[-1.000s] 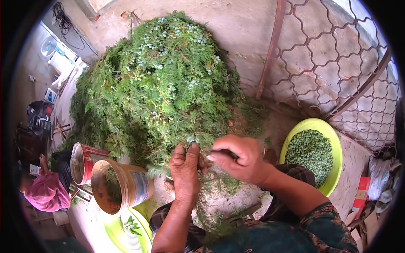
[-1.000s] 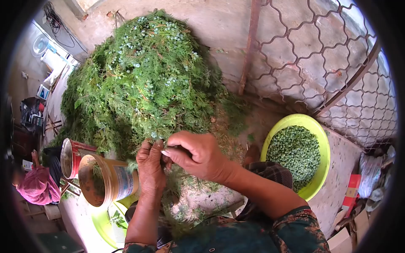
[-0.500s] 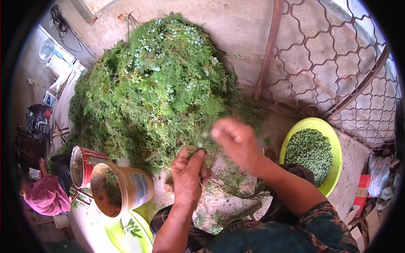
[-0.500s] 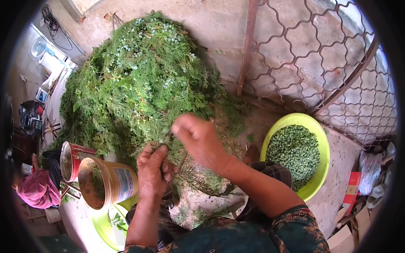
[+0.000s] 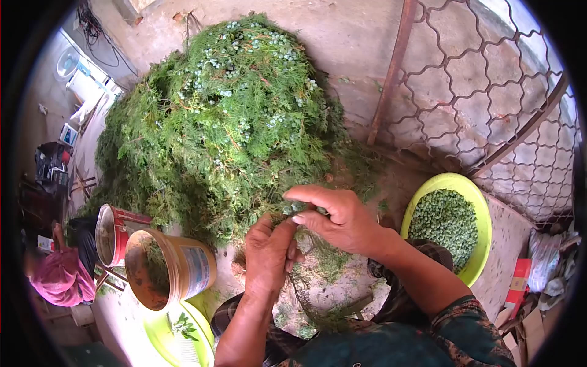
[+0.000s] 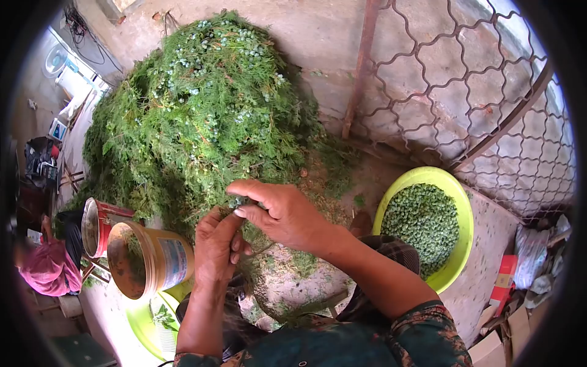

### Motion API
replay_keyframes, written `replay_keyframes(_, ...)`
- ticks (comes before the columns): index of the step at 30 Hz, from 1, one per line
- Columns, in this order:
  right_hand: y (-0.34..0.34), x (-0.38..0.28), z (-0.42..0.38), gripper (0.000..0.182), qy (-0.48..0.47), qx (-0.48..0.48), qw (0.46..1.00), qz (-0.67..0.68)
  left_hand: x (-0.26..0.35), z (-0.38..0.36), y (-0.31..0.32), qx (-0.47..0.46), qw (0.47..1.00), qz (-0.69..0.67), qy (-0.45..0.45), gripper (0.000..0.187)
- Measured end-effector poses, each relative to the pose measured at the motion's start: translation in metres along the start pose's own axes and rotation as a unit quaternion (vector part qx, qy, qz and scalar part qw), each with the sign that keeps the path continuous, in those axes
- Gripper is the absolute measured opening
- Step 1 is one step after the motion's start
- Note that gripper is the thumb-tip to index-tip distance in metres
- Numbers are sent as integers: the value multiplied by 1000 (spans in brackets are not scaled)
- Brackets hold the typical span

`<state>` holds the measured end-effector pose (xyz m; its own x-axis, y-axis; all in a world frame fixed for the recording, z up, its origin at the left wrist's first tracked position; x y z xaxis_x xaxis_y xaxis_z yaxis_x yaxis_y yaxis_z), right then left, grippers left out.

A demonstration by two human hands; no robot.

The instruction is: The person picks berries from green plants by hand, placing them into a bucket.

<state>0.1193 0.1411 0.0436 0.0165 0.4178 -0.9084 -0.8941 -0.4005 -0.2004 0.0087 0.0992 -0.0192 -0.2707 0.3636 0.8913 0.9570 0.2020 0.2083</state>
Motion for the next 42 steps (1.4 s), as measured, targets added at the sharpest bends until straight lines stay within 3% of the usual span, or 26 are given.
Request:
replay_keyframes(3,4,6,2,29,3,-25,999,-33,2,-2,2,-8,997,77,21,10)
replay_keyframes(6,6,1,3,23,-53,-39,995,-72,9,-5,7,-16,992,117,49,10)
replay_keyframes(9,-3,1,6,17,-6,5,999,-39,12,-4,9,-28,993,95,60,10)
replay_keyframes(11,-13,14,3,16,79,57,995,15,12,-4,9,-31,996,65,56,10)
replay_keyframes(13,-12,16,-1,15,64,85,993,54,15,-5,12,-36,995,68,60,9)
replay_keyframes(15,-3,41,-13,15,230,97,921,300,17,-7,14,-41,995,75,57,9)
replay_keyframes(17,-15,48,-17,15,252,94,905,329,20,-6,9,-11,993,99,57,8)
replay_keyframes(19,-44,62,-13,18,231,178,765,574,21,-4,-1,0,996,81,45,8)
replay_keyframes(23,-37,54,-11,21,253,147,783,549,16,3,-13,19,997,64,38,10)
replay_keyframes(25,-19,39,-8,27,267,74,899,338,16,3,-10,22,998,45,42,10)
replay_keyframes(29,5,50,-15,31,265,43,900,344,13,1,-3,27,995,97,26,9)
replay_keyframes(31,-3,39,-9,35,171,50,975,131,10,1,-3,37,993,114,21,9)
replay_keyframes(33,1,42,-11,37,187,46,975,108,17,-1,3,22,984,162,76,11)
replay_keyframes(35,-7,34,-8,38,118,94,989,-1,14,0,4,23,979,176,101,12)
replay_keyframes(37,-9,38,-7,33,117,98,988,-5,15,-1,4,26,973,191,125,12)
replay_keyframes(39,-2,42,-3,23,154,16,985,71,22,-1,2,24,971,191,141,8)
replay_keyframes(40,-2,49,-13,22,260,37,938,228,23,1,-1,31,979,173,107,6)
replay_keyframes(41,-12,46,-12,22,259,36,938,226,26,4,-8,31,979,171,108,6)
replay_keyframes(42,-26,50,-9,23,262,94,893,355,22,8,-20,41,991,99,80,4)
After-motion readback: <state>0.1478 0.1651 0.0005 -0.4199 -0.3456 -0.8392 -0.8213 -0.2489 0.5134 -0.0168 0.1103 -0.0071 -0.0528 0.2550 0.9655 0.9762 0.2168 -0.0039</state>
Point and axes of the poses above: each hand's wrist, its own z-axis towards the middle knuckle, its own y-axis out of the palm, x = y × z, the point moved 10 cm from there along z, towards the middle knuckle, and after that the axes turned 2 degrees about z, right-handed, at the moved point
